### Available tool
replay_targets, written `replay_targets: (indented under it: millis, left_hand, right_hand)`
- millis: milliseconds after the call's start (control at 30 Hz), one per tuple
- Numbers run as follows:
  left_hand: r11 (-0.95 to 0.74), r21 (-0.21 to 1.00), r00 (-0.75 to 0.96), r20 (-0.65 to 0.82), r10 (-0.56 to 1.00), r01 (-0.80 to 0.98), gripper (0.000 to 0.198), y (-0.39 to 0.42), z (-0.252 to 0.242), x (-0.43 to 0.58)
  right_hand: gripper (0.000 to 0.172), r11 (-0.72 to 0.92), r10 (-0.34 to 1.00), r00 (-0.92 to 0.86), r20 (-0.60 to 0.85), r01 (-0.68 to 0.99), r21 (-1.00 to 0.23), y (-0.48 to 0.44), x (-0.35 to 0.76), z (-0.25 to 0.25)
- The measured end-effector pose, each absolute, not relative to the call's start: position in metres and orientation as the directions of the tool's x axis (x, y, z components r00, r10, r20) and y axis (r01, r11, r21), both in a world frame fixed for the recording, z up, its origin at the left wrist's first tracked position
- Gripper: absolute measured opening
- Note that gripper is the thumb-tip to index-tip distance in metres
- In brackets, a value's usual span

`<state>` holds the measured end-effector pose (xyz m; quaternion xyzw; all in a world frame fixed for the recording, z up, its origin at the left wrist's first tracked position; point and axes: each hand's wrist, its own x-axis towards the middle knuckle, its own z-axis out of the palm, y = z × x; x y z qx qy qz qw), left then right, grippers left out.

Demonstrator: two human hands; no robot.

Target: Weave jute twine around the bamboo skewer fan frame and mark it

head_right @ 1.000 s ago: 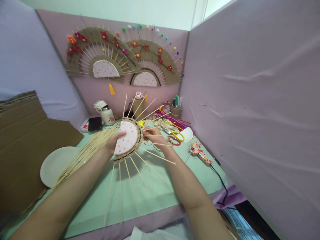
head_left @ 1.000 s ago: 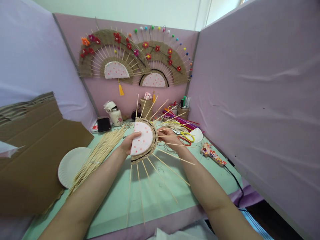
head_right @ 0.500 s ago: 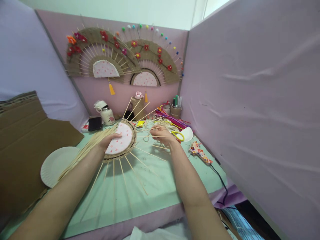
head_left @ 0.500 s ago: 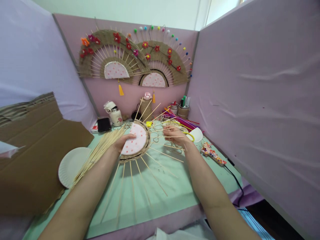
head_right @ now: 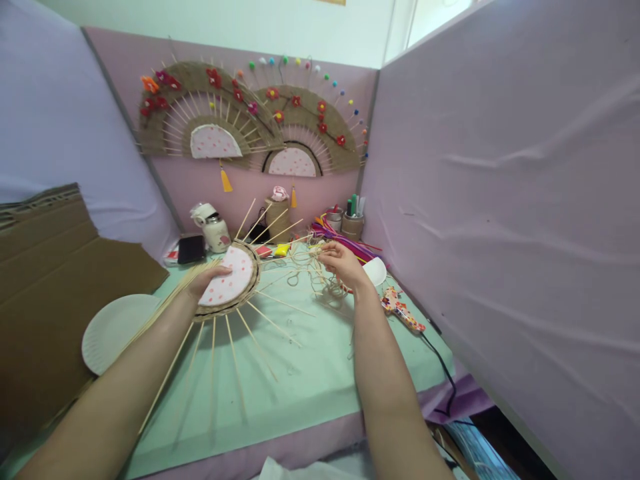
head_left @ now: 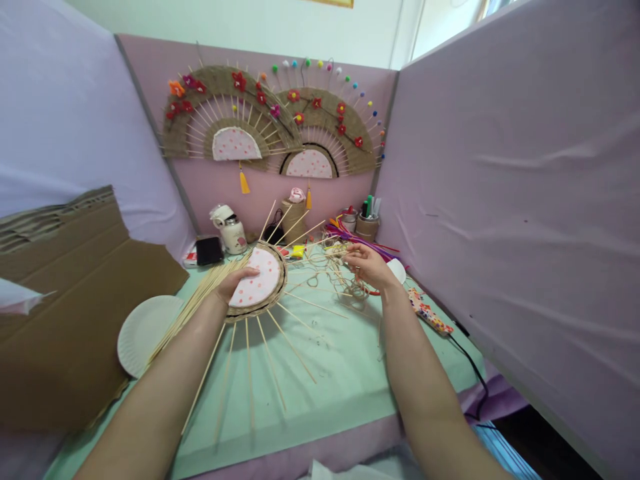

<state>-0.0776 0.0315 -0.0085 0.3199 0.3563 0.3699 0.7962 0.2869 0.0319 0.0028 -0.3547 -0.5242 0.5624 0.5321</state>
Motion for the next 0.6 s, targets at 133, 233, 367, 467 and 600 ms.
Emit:
replay_targets:
  millis: [133, 233, 367, 467, 600]
  left_hand:
    - [0.554, 0.770, 0.429, -0.404, 0.808, -0.318, 0.054, 0.034, -0.010, -0.079]
    - [0.560, 0.768, 0.419, -0.419, 0.806, -0.310, 0.055, 0.035, -0.014, -0.078]
    - [0.546, 0.778, 0.413, -0.407, 0.815, -0.310, 0.052, 0.036, -0.022, -0.076]
    - [0.532, 0.784, 0.397, -0.399, 0.826, -0.319, 0.051, 0.035, -0.025, -0.071]
    - [0.540, 0.784, 0.403, -0.407, 0.820, -0.306, 0.049, 0.032, -0.023, -0.062]
  right_hand:
    - [0.031, 0.301, 0.946, -0.083, 0.312, -0.126, -0.945, 0.028, 0.283, 0.009]
    - [0.030, 0.371, 0.926, -0.033, 0.376, -0.105, -0.923, 0.026, 0.279, 0.012]
    - [0.030, 0.386, 0.922, 0.011, 0.387, -0.094, -0.918, 0.028, 0.279, 0.010]
    - [0.029, 0.376, 0.926, 0.038, 0.375, -0.127, -0.918, 0.033, 0.281, 0.005]
    - [0.031, 0.315, 0.949, 0.055, 0.311, -0.230, -0.921, 0.039, 0.287, 0.001]
